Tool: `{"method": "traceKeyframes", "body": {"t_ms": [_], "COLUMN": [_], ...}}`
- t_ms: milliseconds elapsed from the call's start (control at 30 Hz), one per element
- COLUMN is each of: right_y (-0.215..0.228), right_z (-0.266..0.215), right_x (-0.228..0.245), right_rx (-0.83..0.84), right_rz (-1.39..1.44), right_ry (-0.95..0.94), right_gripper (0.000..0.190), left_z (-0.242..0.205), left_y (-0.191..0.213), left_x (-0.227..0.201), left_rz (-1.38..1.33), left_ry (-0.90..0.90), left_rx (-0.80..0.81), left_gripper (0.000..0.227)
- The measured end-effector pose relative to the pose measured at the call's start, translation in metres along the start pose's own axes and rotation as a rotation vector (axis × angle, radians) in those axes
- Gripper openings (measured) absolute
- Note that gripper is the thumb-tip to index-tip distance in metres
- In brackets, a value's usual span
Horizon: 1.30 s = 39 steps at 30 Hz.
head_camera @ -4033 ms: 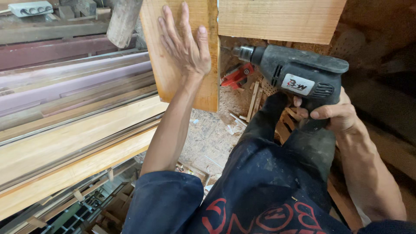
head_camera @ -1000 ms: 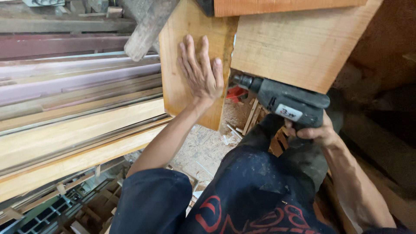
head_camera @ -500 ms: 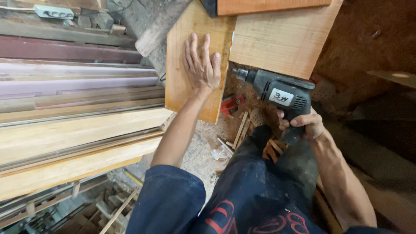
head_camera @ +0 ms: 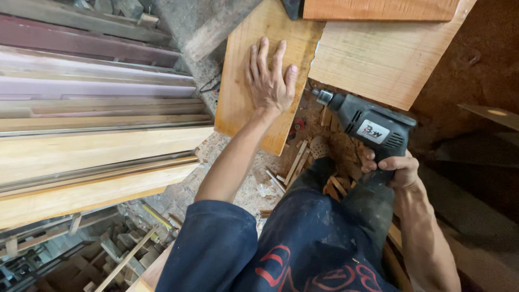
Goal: The person hammers nails into a small wooden plank, uses an angle grinder to cut the nails flush, applies glue to the plank's edge, and joins it to a larger wooden board. They then use a drill to secure the pieces together.
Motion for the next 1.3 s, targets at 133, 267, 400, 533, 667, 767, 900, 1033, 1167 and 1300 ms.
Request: {"method": "traceKeyframes", "body": {"t_ms": [133,267,400,533,667,767,900,1033,1167,1300], "right_y": [-0.009,-0.018,-0.023,-0.025,-0.024,-0.022,-0.013,-0.015,-0.015,-0.015], "right_z": [-0.007,-0.012,-0.015,-0.014,-0.004,0.009,0.017,0.019,0.016,0.017], "right_x": [0.006,0.014,0.019,0.021,0.02,0.02,0.017,0.017,0.014,0.014], "right_rx": [-0.002,-0.05,-0.089,-0.119,-0.093,-0.049,-0.073,-0.034,-0.074,-0.011], "right_rz": [0.013,-0.109,-0.158,-0.185,-0.119,-0.089,-0.172,-0.152,-0.186,-0.186], "right_ry": [-0.028,0.026,0.06,0.045,0.019,0.027,0.033,0.067,0.045,0.061], "right_gripper": [0.07,0.067,0.065,0.067,0.064,0.065,0.065,0.059,0.062,0.057], "left_z": [-0.002,0.004,0.003,0.002,0.004,0.008,0.004,0.007,0.005,0.001], "left_y": [0.005,0.009,0.014,0.026,0.034,0.034,0.03,0.029,0.026,0.022], "left_x": [-0.001,-0.005,-0.01,-0.017,-0.023,-0.023,-0.022,-0.021,-0.022,-0.019], "left_rz": [-0.048,-0.03,-0.041,-0.067,-0.097,-0.11,-0.126,-0.144,-0.12,-0.101], "left_ry": [-0.006,-0.019,-0.008,-0.018,-0.03,-0.034,-0.026,-0.029,-0.02,-0.024], "left_rx": [-0.017,-0.04,0.028,0.065,0.063,0.071,0.098,0.113,0.114,0.071], "left_gripper": [0.06,0.061,0.062,0.061,0.061,0.06,0.061,0.061,0.062,0.061]}}
Point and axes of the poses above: each hand's wrist, its own z-axis towards the middle knuckle, its own y-axis out of the back of the hand, x = y × z, the point moved 5 cm from there along z, towards the middle knuckle, and after that the axes turned 3 degrees about -y, right-handed, at the moved point
